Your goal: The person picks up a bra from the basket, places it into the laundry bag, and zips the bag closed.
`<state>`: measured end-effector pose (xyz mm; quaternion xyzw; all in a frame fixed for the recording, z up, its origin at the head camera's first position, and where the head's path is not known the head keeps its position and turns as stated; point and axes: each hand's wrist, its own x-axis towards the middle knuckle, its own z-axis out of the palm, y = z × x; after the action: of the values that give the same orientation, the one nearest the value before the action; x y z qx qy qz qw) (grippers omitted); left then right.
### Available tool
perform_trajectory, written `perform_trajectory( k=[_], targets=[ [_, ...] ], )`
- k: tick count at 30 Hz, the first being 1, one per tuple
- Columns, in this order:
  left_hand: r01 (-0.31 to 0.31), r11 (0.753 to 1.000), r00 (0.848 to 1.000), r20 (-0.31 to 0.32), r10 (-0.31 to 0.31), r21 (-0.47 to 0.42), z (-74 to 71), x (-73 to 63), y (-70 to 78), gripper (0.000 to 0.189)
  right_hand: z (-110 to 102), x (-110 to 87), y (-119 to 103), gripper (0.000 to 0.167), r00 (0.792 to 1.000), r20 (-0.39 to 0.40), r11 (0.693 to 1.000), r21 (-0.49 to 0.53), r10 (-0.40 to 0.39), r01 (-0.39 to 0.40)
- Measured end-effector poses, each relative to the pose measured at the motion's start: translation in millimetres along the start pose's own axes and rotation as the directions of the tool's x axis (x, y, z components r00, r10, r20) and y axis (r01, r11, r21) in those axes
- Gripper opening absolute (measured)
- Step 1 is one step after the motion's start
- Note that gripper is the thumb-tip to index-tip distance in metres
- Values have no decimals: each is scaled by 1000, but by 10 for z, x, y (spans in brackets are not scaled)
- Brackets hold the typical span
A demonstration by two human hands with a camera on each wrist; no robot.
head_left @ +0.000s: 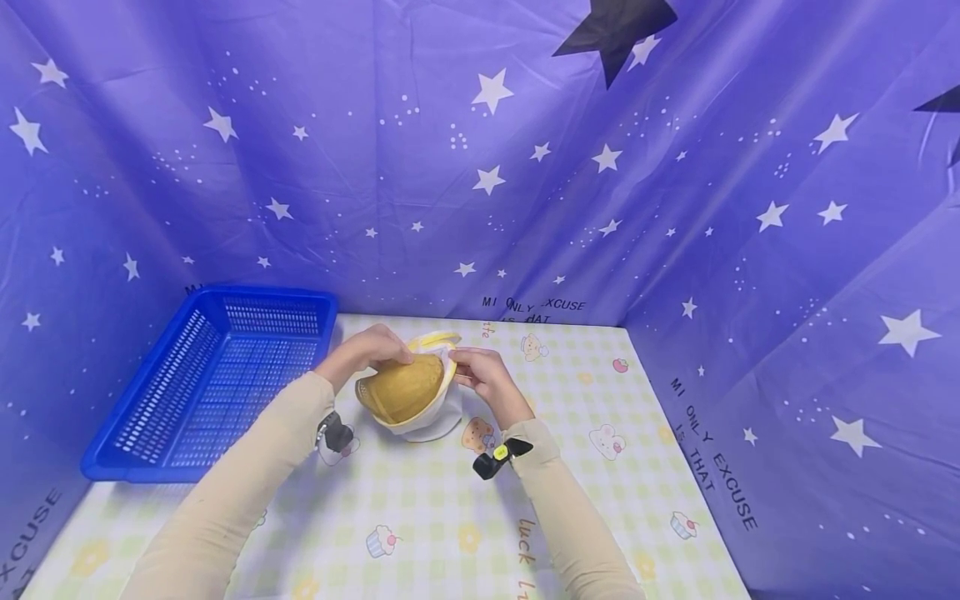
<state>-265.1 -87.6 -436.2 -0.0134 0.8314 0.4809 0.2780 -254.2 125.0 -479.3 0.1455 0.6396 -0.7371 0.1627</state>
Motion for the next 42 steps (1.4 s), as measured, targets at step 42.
perform_trajectory(
  k=[42],
  targets=[
    [80, 976, 978, -173, -116, -203, 128, 24, 77, 40, 35, -26, 15, 32, 1000, -17, 1000, 8, 6, -6]
  ],
)
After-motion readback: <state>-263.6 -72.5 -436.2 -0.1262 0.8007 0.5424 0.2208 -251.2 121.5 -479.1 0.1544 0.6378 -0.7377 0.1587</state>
